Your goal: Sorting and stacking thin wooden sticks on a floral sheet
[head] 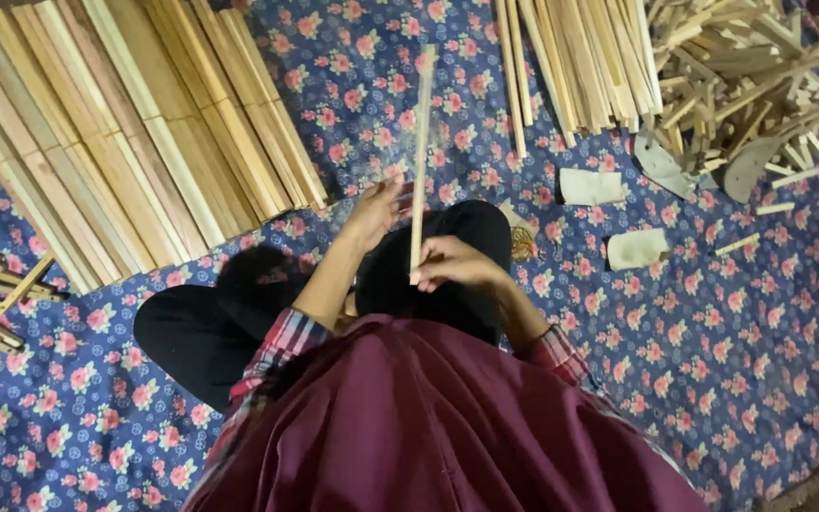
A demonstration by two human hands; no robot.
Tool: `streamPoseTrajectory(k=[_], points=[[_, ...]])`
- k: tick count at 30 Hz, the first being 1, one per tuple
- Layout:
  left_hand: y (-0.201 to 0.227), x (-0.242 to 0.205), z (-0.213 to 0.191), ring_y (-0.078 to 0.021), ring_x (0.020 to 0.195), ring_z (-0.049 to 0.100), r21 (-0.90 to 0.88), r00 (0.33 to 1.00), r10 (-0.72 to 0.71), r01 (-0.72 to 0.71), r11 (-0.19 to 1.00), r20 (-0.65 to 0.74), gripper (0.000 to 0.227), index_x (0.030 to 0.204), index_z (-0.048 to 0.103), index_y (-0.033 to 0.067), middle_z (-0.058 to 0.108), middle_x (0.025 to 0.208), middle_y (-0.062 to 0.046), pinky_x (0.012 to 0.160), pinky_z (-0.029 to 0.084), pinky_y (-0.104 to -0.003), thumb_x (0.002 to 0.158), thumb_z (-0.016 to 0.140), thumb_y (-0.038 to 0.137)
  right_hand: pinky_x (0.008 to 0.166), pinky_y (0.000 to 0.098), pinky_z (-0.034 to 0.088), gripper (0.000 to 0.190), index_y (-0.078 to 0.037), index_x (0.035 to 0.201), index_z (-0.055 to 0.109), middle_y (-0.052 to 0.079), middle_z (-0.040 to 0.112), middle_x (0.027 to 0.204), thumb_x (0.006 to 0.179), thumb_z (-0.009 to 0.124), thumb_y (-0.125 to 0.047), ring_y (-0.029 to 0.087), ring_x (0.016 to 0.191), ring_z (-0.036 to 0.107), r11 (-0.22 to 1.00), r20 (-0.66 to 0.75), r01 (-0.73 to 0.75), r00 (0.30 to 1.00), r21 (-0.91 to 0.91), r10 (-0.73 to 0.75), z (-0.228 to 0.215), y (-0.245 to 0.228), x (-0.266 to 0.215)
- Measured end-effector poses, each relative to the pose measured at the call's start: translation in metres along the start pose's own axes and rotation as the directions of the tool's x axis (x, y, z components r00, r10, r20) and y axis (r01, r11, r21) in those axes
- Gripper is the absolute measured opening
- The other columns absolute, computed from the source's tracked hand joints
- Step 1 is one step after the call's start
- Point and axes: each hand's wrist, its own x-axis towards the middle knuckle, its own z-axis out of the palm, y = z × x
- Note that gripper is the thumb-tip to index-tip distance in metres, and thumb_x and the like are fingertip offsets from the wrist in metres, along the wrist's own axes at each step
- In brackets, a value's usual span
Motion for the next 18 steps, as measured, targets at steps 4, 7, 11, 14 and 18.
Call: streamPoseTrajectory(k=[4,7,11,14,18], points=[[-0.017,0.016,-0.009,-0.0231,0.088,0.072,-0.001,0.992,0.101,-0.101,0.995,-0.078,0.025,0.121,0.066,0.0001,0.064,0.103,-0.010,0.068,0.063,-0.033,0.097,0.066,0.008,0.063,0.0384,0.064,0.015,0.003,0.096,0.072,0.021,0.075,0.080,0.085,0.079,-0.003,0.028,0.071,0.076,0.882,0.051,0.212,0.976,-0.420,-0.211,-0.084,-0.010,0.037],[-0.010,0.003,0.004,-0.0191,0.080,0.071,0.003,0.986,0.100,-0.100,0.995,-0.133,0.017,0.110,0.068,0.0059,0.065,0.094,-0.007,0.060,0.061,-0.026,0.097,0.057,0.007,0.070,0.0365,0.060,0.002,-0.016,0.089,0.075,0.007,0.074,0.080,0.088,0.075,-0.015,0.025,0.077,0.074,0.587,-0.204,0.187,0.820,-0.788,-0.535,-0.182,-0.009,0.118],[-0.039,0.022,0.004,-0.0187,0.068,0.063,-0.009,0.965,0.049,-0.053,0.999,-0.258,0.018,0.103,0.060,0.0059,0.054,0.080,-0.006,0.050,0.055,-0.028,0.100,0.049,0.020,0.064,0.0373,0.054,0.027,-0.012,0.094,0.065,0.011,0.060,0.090,0.080,0.083,-0.027,0.030,0.086,0.068,0.387,-0.433,-0.269,0.139,-0.882,-0.891,-0.284,0.021,0.214],[-0.015,-0.001,0.026,-0.0149,0.053,0.052,-0.124,0.936,0.046,-0.095,0.988,-0.350,0.026,0.091,0.063,0.0010,0.046,0.070,-0.006,0.037,0.044,-0.023,0.096,0.041,0.014,0.072,0.0455,0.064,0.052,-0.007,0.097,0.063,0.020,0.067,0.093,0.093,0.067,-0.059,0.037,0.088,0.074,0.470,-0.628,-0.498,0.212,-0.728,-0.749,-0.296,0.052,0.225],[-0.010,-0.009,0.020,-0.0129,0.053,0.051,-0.132,0.893,0.083,-0.157,0.979,-0.442,0.026,0.115,0.052,0.0028,0.058,0.079,-0.009,0.036,0.039,-0.020,0.101,0.036,0.018,0.082,0.0472,0.063,0.088,-0.010,0.112,0.049,0.019,0.069,0.100,0.050,0.105,-0.036,0.040,0.091,0.074,0.443,-0.668,-0.524,0.393,-0.728,-0.632,-0.282,0.035,0.203]])
